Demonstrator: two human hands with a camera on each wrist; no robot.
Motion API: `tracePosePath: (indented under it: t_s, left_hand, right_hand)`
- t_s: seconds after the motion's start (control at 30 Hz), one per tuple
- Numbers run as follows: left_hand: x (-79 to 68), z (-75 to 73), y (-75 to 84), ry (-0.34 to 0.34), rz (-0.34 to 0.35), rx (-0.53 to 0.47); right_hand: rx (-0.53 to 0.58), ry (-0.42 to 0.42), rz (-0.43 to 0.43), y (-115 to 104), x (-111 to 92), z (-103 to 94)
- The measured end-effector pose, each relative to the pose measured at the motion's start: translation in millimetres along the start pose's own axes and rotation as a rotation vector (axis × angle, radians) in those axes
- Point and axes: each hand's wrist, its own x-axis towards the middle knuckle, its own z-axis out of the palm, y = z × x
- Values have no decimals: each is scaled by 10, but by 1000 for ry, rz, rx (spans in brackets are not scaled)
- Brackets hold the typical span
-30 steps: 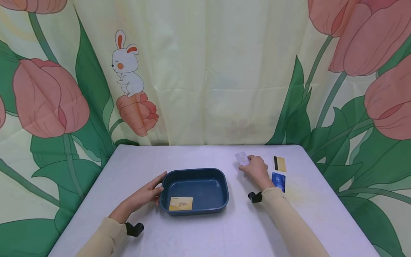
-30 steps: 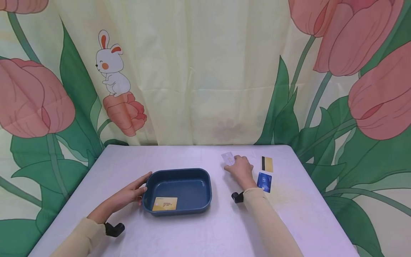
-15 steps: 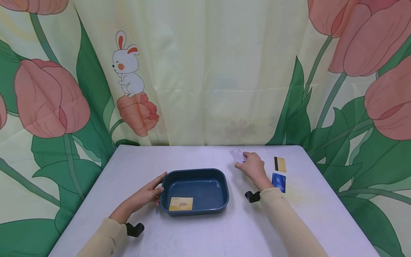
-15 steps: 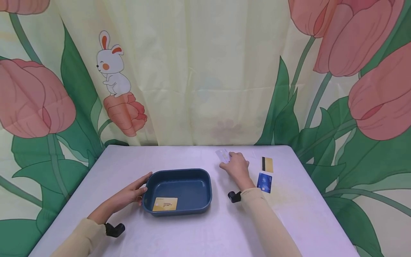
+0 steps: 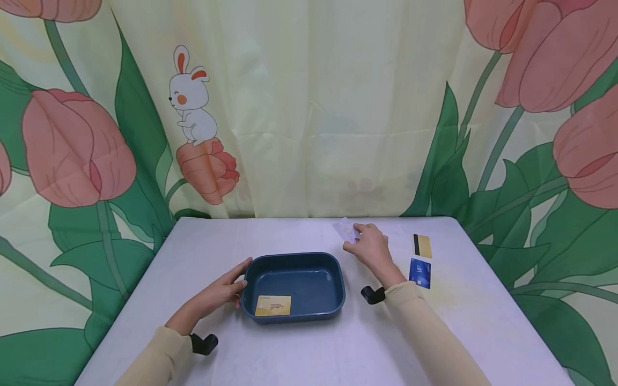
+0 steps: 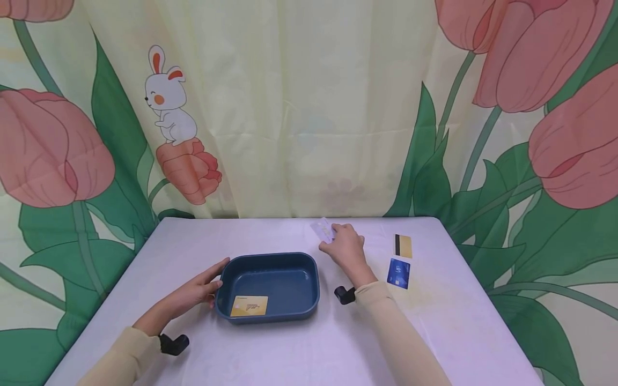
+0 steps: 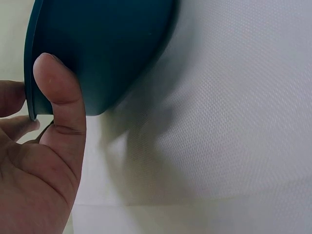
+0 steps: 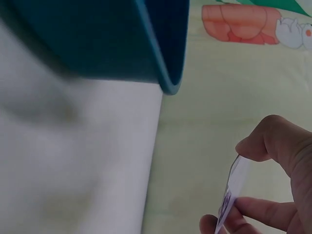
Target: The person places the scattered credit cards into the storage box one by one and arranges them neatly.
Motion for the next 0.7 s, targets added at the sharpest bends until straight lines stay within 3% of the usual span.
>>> tracePosePath:
  t_s: [0.7]
  left_hand:
    - [0, -1, -8, 6, -1, -3]
  right_hand:
    - [-10, 48, -116, -337, -136, -11]
